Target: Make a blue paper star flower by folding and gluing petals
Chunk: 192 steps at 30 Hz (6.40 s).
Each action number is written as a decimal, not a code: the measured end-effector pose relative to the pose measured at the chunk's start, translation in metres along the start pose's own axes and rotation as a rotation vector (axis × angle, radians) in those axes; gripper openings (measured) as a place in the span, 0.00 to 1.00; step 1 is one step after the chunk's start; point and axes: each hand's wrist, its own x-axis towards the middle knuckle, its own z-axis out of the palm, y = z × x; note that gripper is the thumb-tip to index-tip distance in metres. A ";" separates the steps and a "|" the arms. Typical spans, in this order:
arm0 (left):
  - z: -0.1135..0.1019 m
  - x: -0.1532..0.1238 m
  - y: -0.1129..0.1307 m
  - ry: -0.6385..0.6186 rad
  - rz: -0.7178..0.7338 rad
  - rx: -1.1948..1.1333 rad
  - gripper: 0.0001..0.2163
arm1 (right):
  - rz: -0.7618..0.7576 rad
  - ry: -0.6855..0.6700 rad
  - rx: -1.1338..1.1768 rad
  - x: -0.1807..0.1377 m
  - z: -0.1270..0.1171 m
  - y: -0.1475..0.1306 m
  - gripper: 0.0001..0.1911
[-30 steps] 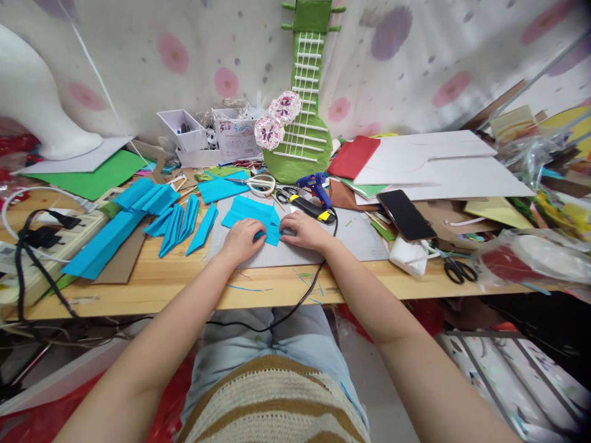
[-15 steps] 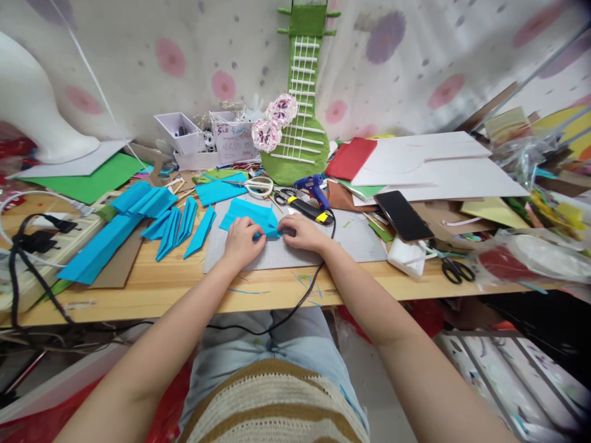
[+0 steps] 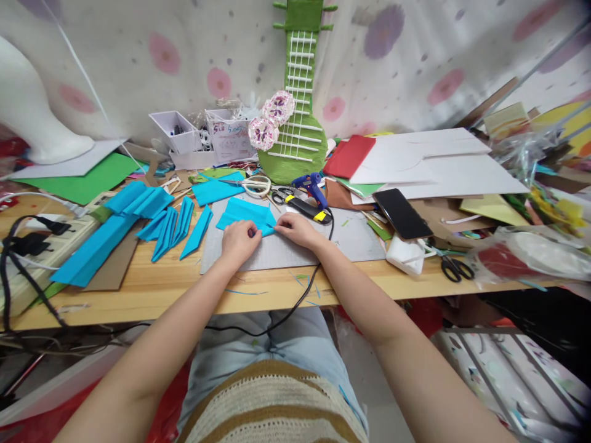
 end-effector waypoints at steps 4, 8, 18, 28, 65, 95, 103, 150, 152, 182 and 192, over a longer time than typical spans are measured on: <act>0.001 0.001 0.001 -0.004 -0.006 0.025 0.07 | 0.085 0.028 -0.089 0.001 0.003 -0.008 0.07; 0.002 0.002 0.002 -0.007 -0.024 0.049 0.07 | 0.073 0.020 -0.178 -0.001 0.001 -0.017 0.06; 0.001 0.003 0.003 -0.033 -0.038 0.086 0.07 | 0.110 -0.003 -0.285 0.000 0.004 -0.023 0.07; 0.001 0.000 0.001 0.006 -0.026 0.062 0.07 | 0.124 -0.016 -0.298 0.000 0.004 -0.024 0.07; -0.024 0.037 -0.032 -0.447 0.122 0.057 0.18 | 0.104 -0.037 -0.324 0.000 0.005 -0.023 0.06; -0.017 0.027 -0.029 -0.197 -0.020 -0.098 0.12 | 0.019 0.016 0.070 0.000 -0.009 0.004 0.12; -0.011 0.018 0.000 -0.102 -0.143 -0.043 0.17 | -0.264 -0.144 -0.248 0.049 -0.019 -0.014 0.26; -0.007 -0.031 -0.014 -0.152 0.145 -0.178 0.13 | -0.142 -0.222 -0.158 0.012 0.009 -0.032 0.05; -0.008 -0.031 -0.014 -0.158 0.133 -0.180 0.13 | -0.130 -0.205 -0.166 0.011 0.010 -0.033 0.05; -0.016 -0.013 -0.008 -0.341 0.009 -0.175 0.21 | -0.121 -0.168 -0.257 0.009 0.015 -0.036 0.09; -0.008 -0.015 -0.008 -0.262 0.055 -0.093 0.18 | -0.135 -0.161 -0.300 0.006 0.014 -0.039 0.08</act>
